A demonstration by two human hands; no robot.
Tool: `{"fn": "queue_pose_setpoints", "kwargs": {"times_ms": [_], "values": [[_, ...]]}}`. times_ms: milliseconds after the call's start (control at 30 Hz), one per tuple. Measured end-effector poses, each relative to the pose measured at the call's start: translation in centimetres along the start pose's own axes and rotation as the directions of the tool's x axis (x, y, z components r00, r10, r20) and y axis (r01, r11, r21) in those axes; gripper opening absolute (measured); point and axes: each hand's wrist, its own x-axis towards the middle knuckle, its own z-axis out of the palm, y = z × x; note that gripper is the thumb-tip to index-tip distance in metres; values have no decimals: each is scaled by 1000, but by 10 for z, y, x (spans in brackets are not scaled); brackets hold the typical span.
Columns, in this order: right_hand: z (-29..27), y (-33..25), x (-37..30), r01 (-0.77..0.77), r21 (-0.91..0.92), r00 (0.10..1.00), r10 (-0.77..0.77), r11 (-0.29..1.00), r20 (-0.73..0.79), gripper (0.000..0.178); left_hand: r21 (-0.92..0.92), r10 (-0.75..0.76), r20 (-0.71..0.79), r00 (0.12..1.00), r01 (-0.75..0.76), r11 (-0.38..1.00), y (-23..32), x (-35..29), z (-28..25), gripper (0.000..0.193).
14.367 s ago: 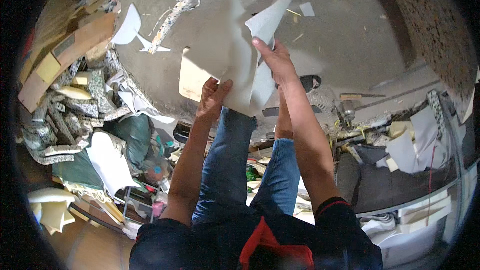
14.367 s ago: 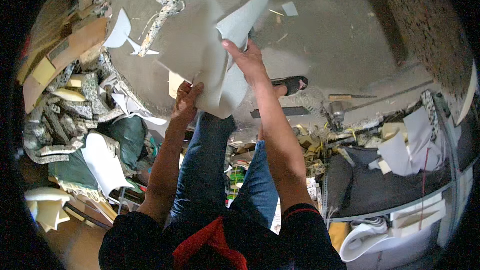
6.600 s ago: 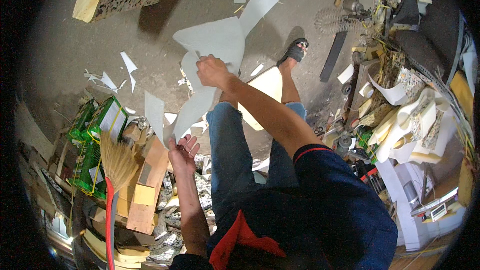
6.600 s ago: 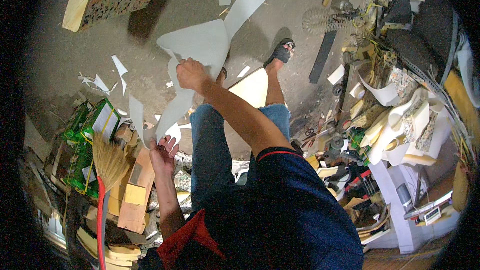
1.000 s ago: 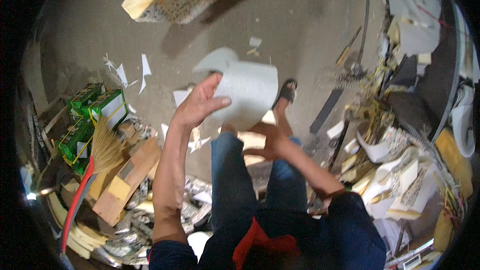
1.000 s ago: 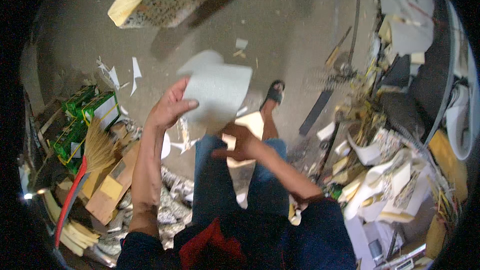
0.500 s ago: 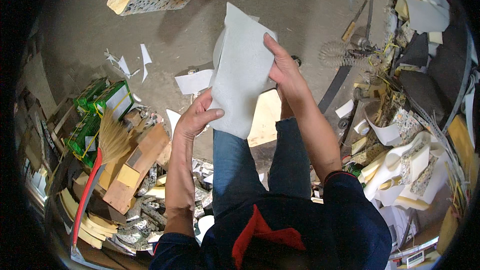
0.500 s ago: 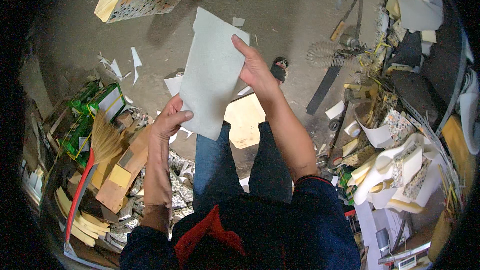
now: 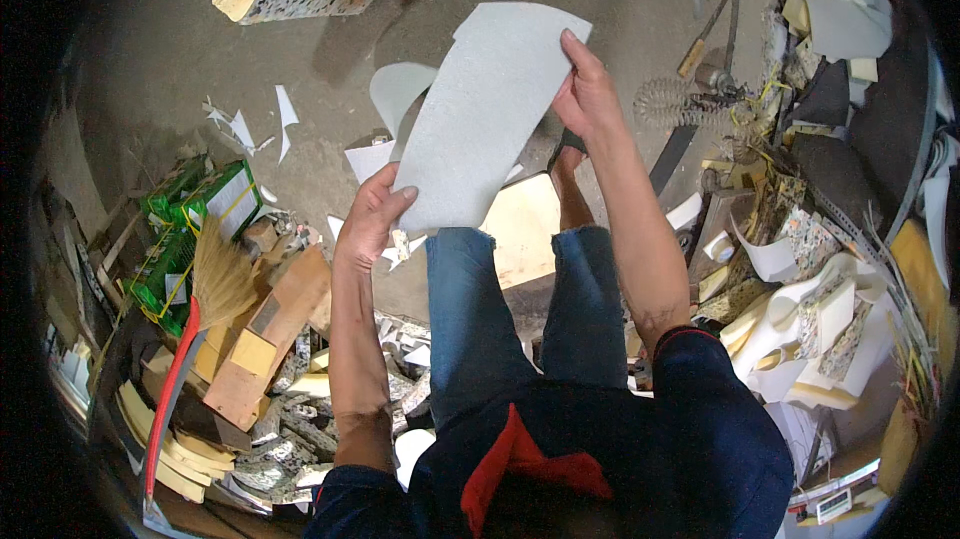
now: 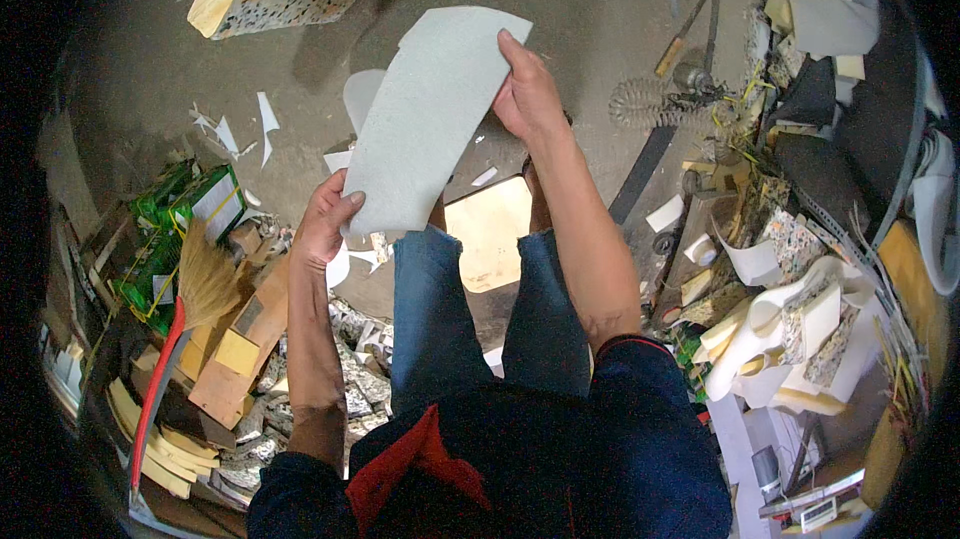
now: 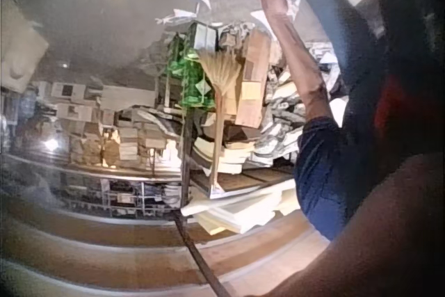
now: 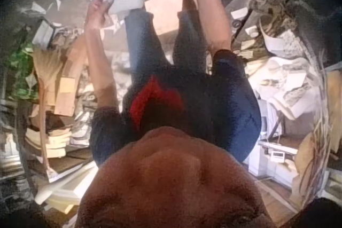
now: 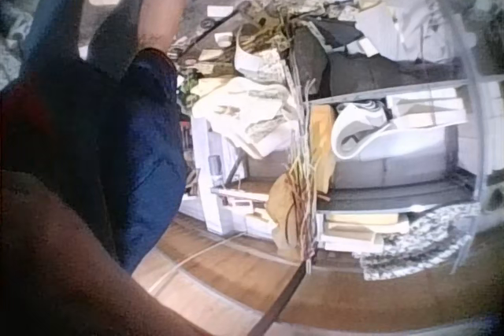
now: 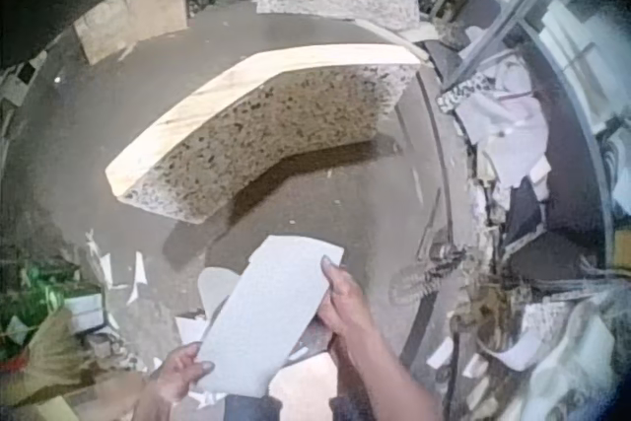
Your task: The person aligns a white sheet on a speckled laminate panel, trims it with a knife, and uses a spray gun on the panel. The person then handles and folds the trimmed white sheet.
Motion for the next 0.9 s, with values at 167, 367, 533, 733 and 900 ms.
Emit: {"fn": "queue_pose_setpoints", "kwargs": {"times_ms": [167,367,533,733,900], "values": [[12,11,10,-133,123,960,97,983,262,47,-80,68,-54,996,-72,994,-4,-4,-4,44],[69,70,-24,-105,-327,947,195,939,256,42,-118,124,-20,992,-125,985,-19,-28,-25,53],[134,93,-60,-157,-507,917,316,848,245,32,-644,274,-39,961,-234,728,0,-62,-49,67],[228,112,-65,29,-540,852,261,841,453,54,-216,419,-310,853,-492,843,112,-115,-105,61],[274,146,-13,301,-643,763,226,704,605,83,-29,695,-386,607,-761,648,213,-192,-149,57]]}}
